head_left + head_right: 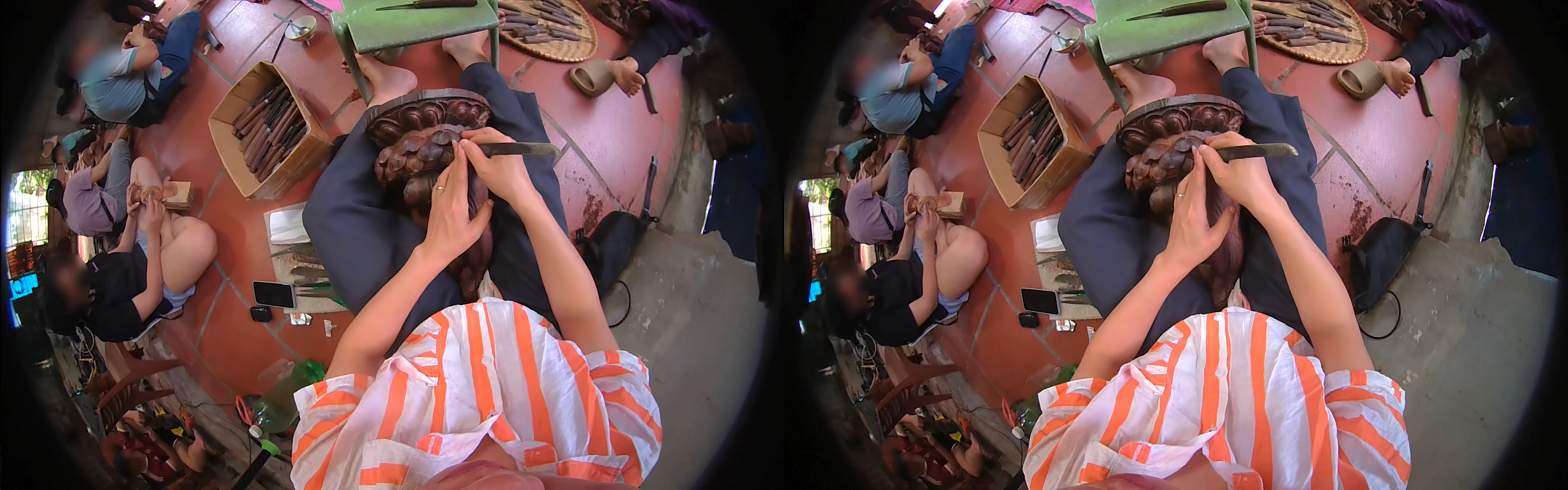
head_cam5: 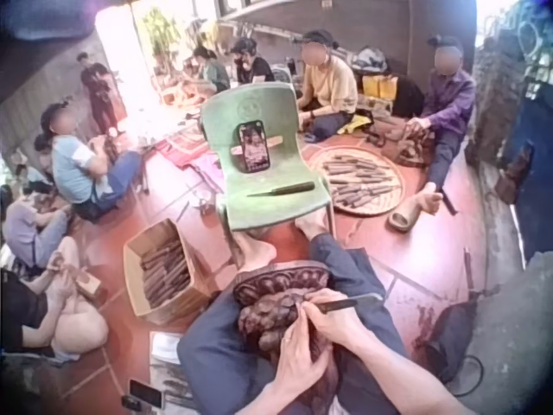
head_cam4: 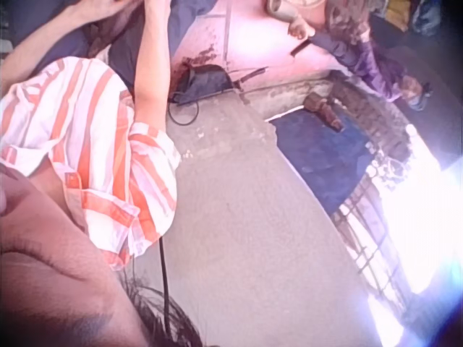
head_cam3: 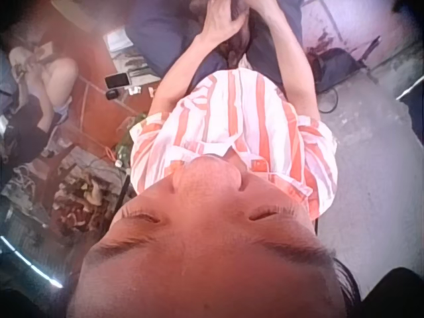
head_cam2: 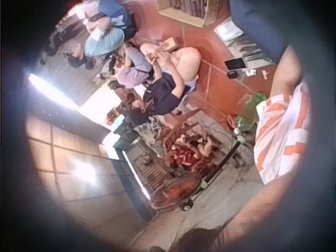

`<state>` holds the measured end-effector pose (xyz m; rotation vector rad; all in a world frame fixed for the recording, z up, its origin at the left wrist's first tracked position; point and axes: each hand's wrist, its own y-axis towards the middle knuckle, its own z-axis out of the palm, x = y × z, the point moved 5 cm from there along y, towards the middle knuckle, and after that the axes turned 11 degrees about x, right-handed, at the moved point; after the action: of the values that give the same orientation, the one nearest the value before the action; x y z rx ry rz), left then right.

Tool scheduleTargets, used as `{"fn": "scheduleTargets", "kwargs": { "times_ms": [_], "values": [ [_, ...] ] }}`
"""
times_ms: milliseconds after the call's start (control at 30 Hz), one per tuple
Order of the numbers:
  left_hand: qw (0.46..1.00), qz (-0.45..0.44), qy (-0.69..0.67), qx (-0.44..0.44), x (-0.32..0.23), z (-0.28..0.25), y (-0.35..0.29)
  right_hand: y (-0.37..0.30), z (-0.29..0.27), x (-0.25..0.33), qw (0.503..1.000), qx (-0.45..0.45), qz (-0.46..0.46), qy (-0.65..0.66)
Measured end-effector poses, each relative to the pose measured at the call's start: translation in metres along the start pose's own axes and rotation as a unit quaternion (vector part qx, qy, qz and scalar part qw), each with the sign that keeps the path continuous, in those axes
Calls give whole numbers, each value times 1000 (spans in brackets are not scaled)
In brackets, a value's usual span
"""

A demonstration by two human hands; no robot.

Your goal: The person carves a dark wooden object resting on their lap using a small carving knife. They hold the object with one hand and carefully shape the surface with the other, occasionally adjusting their grip.

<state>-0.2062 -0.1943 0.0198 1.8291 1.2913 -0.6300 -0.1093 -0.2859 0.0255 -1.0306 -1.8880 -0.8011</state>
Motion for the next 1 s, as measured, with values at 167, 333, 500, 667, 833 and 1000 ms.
{"fn": "scheduleTargets", "kwargs": {
  "times_ms": [167, 333, 500, 667, 833, 1000],
  "values": [
    [999, -7, -18, 29, 2, 2, 5, -7, -1, -9, 994, 21, 94, 48],
    [1000, 2, -12, 17, 0, 3, 2, -7, 2, -5, 996, 21, 65, 59],
    [1000, -1, -16, -1, -2, 3, -3, -5, 5, -8, 1000, 6, 27, -1],
    [999, -8, -33, 27, 0, 2, -1, -5, 3, -7, 998, -2, 62, 10],
    [999, -12, -36, 30, 3, 3, 1, -7, 4, -7, 999, -21, 42, 14],
    [1000, -4, -23, 9, 0, 1, -2, -9, 6, -4, 998, -29, 9, 49]
  ]
}}
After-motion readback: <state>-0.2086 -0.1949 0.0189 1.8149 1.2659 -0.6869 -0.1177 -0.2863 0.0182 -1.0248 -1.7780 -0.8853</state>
